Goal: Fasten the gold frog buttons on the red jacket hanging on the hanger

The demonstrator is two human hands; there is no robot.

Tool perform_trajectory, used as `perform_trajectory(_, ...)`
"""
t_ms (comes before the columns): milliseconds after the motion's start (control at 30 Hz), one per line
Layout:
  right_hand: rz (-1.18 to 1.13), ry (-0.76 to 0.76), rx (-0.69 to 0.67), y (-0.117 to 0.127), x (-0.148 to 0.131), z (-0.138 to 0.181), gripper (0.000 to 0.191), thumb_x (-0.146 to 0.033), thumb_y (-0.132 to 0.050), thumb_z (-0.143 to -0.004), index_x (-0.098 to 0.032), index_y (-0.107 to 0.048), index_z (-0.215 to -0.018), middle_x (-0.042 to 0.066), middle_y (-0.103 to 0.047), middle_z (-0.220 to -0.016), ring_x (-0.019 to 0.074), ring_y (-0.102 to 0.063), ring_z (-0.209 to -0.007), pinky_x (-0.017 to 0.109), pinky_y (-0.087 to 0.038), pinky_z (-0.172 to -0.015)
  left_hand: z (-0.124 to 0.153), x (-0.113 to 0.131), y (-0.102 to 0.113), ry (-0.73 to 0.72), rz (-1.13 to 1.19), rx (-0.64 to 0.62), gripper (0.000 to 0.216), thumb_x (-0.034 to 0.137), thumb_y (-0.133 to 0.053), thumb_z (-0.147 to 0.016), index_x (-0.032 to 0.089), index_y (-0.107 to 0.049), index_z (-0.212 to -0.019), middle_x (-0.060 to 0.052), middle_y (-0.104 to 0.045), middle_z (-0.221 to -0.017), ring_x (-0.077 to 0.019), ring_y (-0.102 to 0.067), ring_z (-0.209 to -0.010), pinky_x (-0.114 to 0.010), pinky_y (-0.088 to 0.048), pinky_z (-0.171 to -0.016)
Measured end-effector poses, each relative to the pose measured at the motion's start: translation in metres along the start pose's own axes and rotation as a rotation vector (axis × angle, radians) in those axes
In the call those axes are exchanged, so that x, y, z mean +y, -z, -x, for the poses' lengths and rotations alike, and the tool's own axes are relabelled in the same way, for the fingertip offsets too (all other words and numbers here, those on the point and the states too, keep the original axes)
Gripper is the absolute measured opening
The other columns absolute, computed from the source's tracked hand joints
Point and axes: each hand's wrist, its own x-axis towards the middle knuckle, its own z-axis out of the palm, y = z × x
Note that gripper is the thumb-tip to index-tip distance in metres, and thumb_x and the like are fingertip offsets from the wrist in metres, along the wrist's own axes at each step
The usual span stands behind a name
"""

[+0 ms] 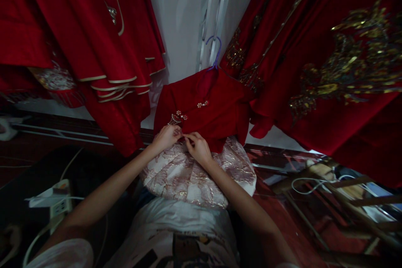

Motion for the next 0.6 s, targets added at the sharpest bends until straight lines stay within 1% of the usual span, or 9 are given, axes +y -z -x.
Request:
perform_trajectory(133,0.027,0.003,0.002,-0.0013,-0.0009,0.0001,0.034,-0.029,-0.045,-0.094,-0.028,-0.063,-0.123,0.006,-0.059,-0.109,0.0153,-0.063,-0.093,0.024,-0.054,-0.080,-0.0005,-0.0015,0.0002,-0.002,0.012,-0.010,0.015,0.023,-0.057,-0.078,0.017,-0.067,-0.087,-0.006,-0.074,-0.084,-0.0176,-0.070,-0.081,-0.024,-0.053,-0.071)
perform_trajectory(300,0.034,-0.003,0.005,-0.0008,-0.0017,-0.0002,0.035,-0.030,-0.044,-0.094,-0.029,-0.061,-0.125,0.006,-0.059,-0.108,0.0147,-0.063,-0.089,0.025,-0.055,-0.078,0.0006,-0.0019,-0.0017,-0.007,0.007,-0.012,0.015,0.024,-0.057,-0.078,0.017,-0.067,-0.086,-0.005,-0.074,-0.084,-0.0168,-0.069,-0.080,-0.024,-0.053,-0.072)
perform_trajectory(433,0.017,0.006,0.016,0.0026,-0.0044,0.0002,0.032,-0.029,-0.044,-0.095,-0.029,-0.061,-0.121,0.005,-0.060,-0.110,0.0157,-0.062,-0.093,0.026,-0.054,-0.080,0.0001,-0.0015,-0.0009,-0.011,-0.005,-0.006,0.016,0.026,-0.057,-0.078,0.017,-0.067,-0.087,-0.005,-0.074,-0.084,-0.0171,-0.070,-0.080,-0.023,-0.053,-0.071)
perform_trajectory(600,0.061,0.006,0.008,0.0052,-0.0085,0.0007,0.027,-0.029,-0.045,-0.094,-0.028,-0.060,-0.116,0.005,-0.060,-0.110,0.0158,-0.062,-0.090,0.025,-0.053,-0.076,0.0004,0.0018,0.0010,-0.007,-0.031,-0.009,0.017,0.029,-0.056,-0.080,0.017,-0.066,-0.085,-0.007,-0.074,-0.083,-0.0180,-0.070,-0.079,-0.023,-0.052,-0.069)
